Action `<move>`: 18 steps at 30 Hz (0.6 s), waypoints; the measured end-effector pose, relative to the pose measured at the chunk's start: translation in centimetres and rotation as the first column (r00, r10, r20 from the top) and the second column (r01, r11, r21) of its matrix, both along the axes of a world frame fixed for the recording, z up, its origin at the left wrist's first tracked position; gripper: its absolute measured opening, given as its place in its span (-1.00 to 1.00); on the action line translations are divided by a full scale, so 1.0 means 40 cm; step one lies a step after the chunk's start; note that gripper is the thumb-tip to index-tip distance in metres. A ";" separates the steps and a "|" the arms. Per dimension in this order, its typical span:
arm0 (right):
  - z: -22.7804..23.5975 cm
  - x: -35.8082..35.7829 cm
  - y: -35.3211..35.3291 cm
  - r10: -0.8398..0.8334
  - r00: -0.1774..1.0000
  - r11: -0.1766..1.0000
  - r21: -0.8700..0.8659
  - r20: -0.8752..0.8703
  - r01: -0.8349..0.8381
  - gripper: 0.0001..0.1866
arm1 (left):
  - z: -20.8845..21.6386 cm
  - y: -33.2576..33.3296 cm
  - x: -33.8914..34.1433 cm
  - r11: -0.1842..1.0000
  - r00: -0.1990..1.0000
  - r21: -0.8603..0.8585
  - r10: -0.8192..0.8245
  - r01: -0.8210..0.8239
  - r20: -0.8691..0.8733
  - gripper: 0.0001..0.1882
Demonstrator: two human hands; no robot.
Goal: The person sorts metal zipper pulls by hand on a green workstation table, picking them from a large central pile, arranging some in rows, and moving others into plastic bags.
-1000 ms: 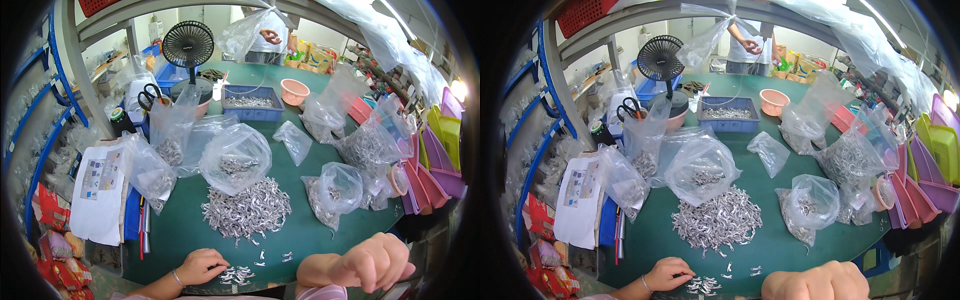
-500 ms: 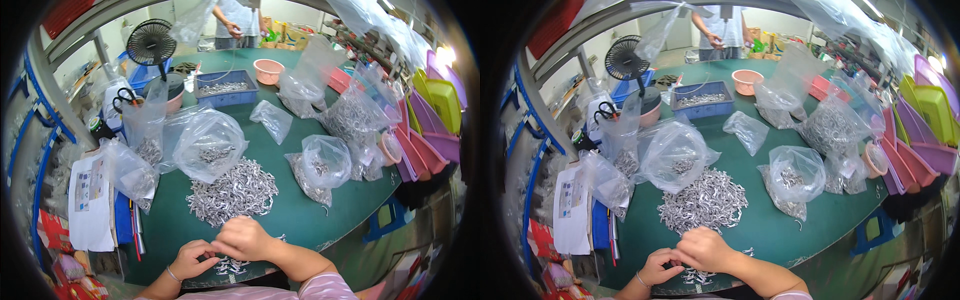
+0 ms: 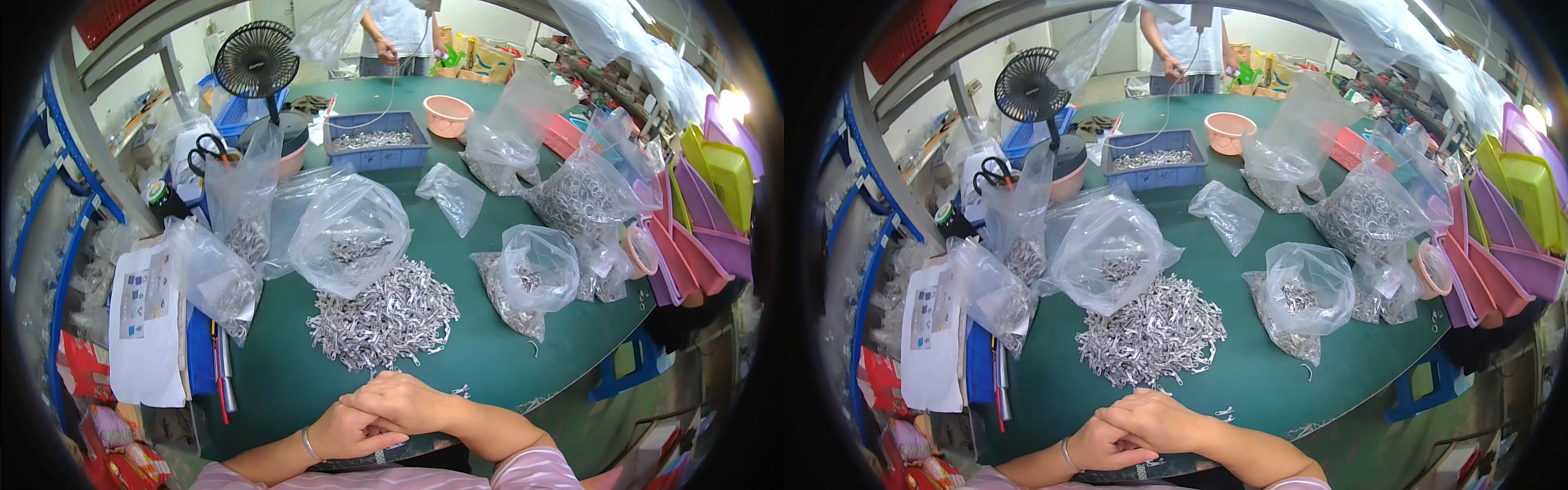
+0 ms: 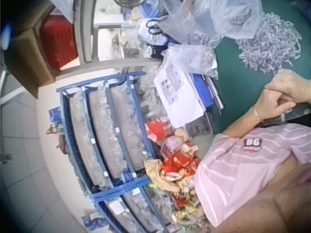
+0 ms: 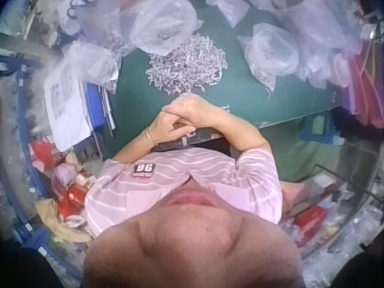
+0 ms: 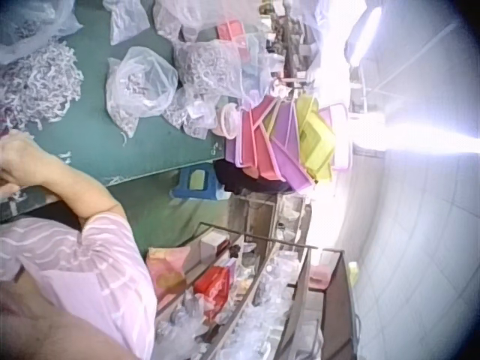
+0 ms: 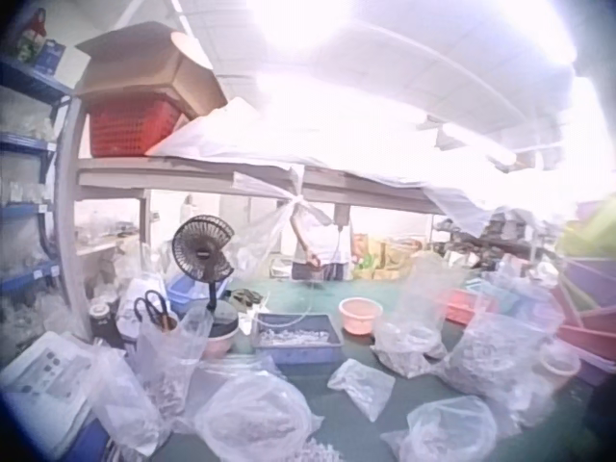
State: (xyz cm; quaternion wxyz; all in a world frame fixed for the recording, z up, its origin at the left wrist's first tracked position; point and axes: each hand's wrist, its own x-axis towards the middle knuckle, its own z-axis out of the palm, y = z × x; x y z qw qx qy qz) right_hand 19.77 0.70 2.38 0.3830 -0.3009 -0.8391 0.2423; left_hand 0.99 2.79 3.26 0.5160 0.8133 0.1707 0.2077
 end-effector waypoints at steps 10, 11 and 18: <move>0.012 -0.009 -0.002 0.003 1.000 0.999 -0.035 -0.008 -0.003 -0.46 | -0.023 0.004 0.009 0.990 0.963 0.113 0.053 -0.086 0.264 -0.71; 0.006 -0.009 0.002 -0.022 0.999 1.000 -0.002 -0.033 0.022 -0.47 | -0.019 0.005 0.010 0.986 0.963 0.122 0.075 -0.110 0.259 -0.71; -0.030 -0.003 0.039 -0.209 0.966 0.975 0.049 -0.154 0.219 -0.56 | -0.022 0.023 0.015 0.865 0.968 0.443 0.249 -0.234 0.026 -0.56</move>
